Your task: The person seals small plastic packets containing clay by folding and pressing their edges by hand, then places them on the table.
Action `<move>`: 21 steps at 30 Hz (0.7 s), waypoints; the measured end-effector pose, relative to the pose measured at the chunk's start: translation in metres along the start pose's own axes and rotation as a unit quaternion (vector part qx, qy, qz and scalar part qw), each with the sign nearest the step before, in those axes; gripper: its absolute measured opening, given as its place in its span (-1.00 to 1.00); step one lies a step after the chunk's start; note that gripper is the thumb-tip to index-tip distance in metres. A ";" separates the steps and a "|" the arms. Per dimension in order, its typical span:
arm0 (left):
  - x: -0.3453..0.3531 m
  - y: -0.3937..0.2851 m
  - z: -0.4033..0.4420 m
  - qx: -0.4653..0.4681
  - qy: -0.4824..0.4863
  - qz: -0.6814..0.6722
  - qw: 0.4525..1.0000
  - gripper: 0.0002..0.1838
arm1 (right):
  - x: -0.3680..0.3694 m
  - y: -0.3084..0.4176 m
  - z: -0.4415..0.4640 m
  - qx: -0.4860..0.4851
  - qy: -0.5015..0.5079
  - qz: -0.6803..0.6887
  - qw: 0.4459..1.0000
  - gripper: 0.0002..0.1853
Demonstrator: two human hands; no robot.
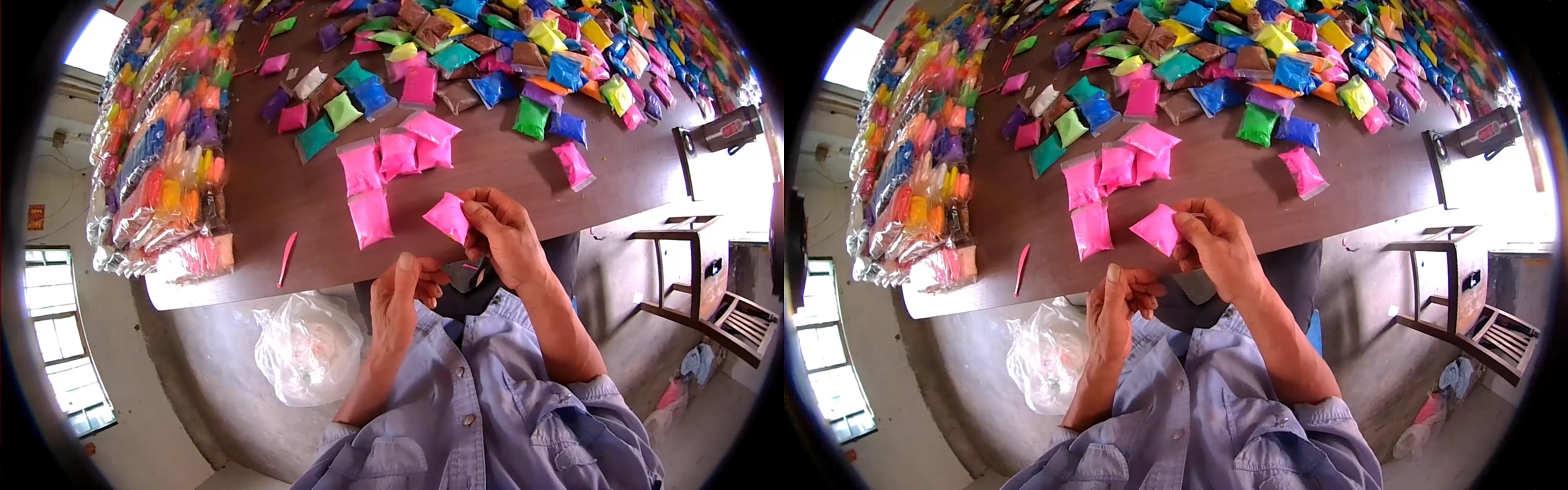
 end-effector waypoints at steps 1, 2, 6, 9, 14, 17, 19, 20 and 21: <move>0.000 0.000 0.000 -0.002 0.000 -0.002 1.000 -0.30 | 0.000 0.000 0.000 0.000 0.000 0.004 1.000 -0.75; -0.001 0.000 0.001 -0.003 0.001 -0.002 1.000 -0.30 | 0.000 0.000 0.000 0.000 0.000 0.008 1.000 -0.75; 0.001 -0.002 0.004 0.005 -0.002 -0.005 1.000 -0.33 | 0.001 0.000 -0.001 0.002 -0.003 0.012 1.000 -0.77; 0.002 -0.004 0.007 0.018 -0.008 -0.008 1.000 -0.37 | -0.001 -0.002 -0.004 -0.025 0.027 -0.025 0.999 -0.78; 0.011 -0.003 0.018 0.016 0.000 -0.070 0.997 -0.55 | -0.004 0.003 -0.019 -0.087 0.121 -0.196 0.969 -0.78; 0.023 -0.003 0.017 0.029 0.017 -0.010 0.999 -0.76 | -0.007 0.004 -0.026 -0.162 0.101 -0.200 0.961 -0.73; 0.030 -0.005 0.017 0.054 -0.017 -0.017 0.998 -0.77 | -0.012 0.008 -0.029 -0.159 0.074 -0.182 0.968 -0.72; 0.031 -0.004 0.017 0.056 -0.008 -0.015 0.998 -0.77 | -0.012 0.008 -0.032 -0.148 0.058 -0.159 0.974 -0.71; 0.030 -0.003 0.019 0.080 -0.014 0.012 0.997 -0.75 | -0.012 0.003 -0.032 -0.161 0.040 -0.133 0.977 -0.69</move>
Point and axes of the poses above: each hand's wrist, its own z-axis towards the middle knuckle, its own x-axis out of the palm, y = z × x, the point moved 1 cm from there along z, towards the middle knuckle, and after that the axes turned 6 degrees about -x, right-handed, at the moved point
